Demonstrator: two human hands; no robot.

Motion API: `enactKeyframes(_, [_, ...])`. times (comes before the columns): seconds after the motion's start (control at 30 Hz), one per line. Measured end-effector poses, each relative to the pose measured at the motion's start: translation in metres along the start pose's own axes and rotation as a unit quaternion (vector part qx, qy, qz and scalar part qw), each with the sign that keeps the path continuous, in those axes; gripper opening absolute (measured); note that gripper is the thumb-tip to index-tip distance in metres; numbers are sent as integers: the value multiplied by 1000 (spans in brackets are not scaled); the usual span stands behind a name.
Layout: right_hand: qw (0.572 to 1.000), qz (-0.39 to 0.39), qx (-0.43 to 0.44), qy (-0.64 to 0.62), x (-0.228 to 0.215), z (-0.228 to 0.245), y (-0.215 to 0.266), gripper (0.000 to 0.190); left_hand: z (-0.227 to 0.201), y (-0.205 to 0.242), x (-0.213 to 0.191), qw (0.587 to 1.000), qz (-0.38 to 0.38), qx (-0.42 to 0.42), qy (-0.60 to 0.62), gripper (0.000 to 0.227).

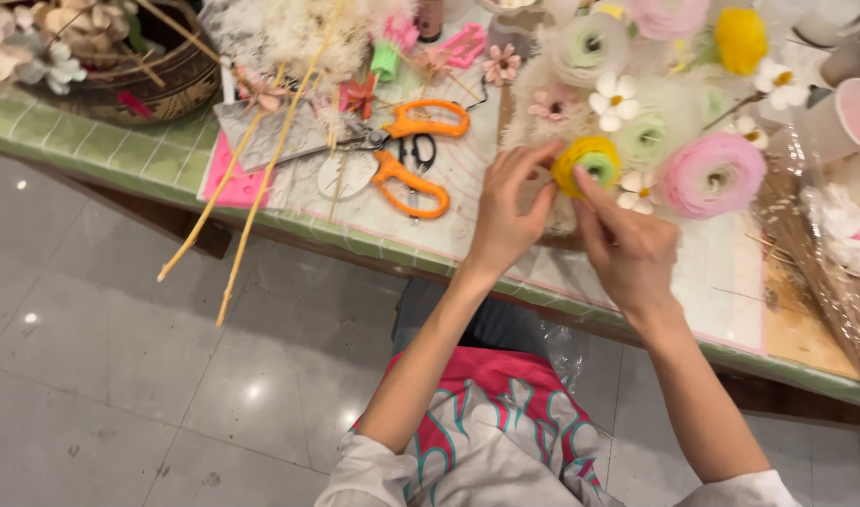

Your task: Creating a decorative arrangement using artificial flowers and a fluffy base.

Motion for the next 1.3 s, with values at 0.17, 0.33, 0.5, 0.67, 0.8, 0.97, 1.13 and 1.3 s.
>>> enactKeyframes(0.17, [1000, -11, -8, -1, 2, -1, 0, 44, -7, 3, -1, 1000, 4, -13, -1, 45])
enactKeyframes(0.33, [999, -34, -23, -15, 2, -4, 2, 45, -6, 5, 0, 1000, 4, -5, -6, 43])
enactKeyframes(0.5, [999, -20, -39, 6, 3, -2, 0, 47, -5, 5, 1, 999, 2, -49, 24, 44])
enactKeyframes(0.67, [998, -28, -51, -25, -7, 3, 7, 45, -1, 7, 1, 999, 3, -45, 22, 44])
enactKeyframes(0.8, [990, -69, -66, -105, -26, -8, 29, 30, -1, 8, 1, 998, -1, -59, 27, 46])
enactKeyframes(0.97, [988, -127, 33, -83, -31, -81, 82, 14, -2, 11, -4, 996, -3, -74, 42, 45])
enactKeyframes(1.13, [976, -134, 146, -93, -33, -125, 101, 14, -10, 15, -17, 999, -17, -48, 3, 42])
enactKeyframes(1.3, [904, -168, 316, -234, -16, -154, 109, 22, -8, 12, -27, 992, -44, 34, -110, 36])
Point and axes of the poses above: each hand's wrist, its own y-axis away from the middle knuckle, its own x-axis out of the palm, z = x × y, the point moved 4 cm from there along -y, towards the middle knuckle, and after that the axes turned 5 degrees about y, right-handed, at the moved point
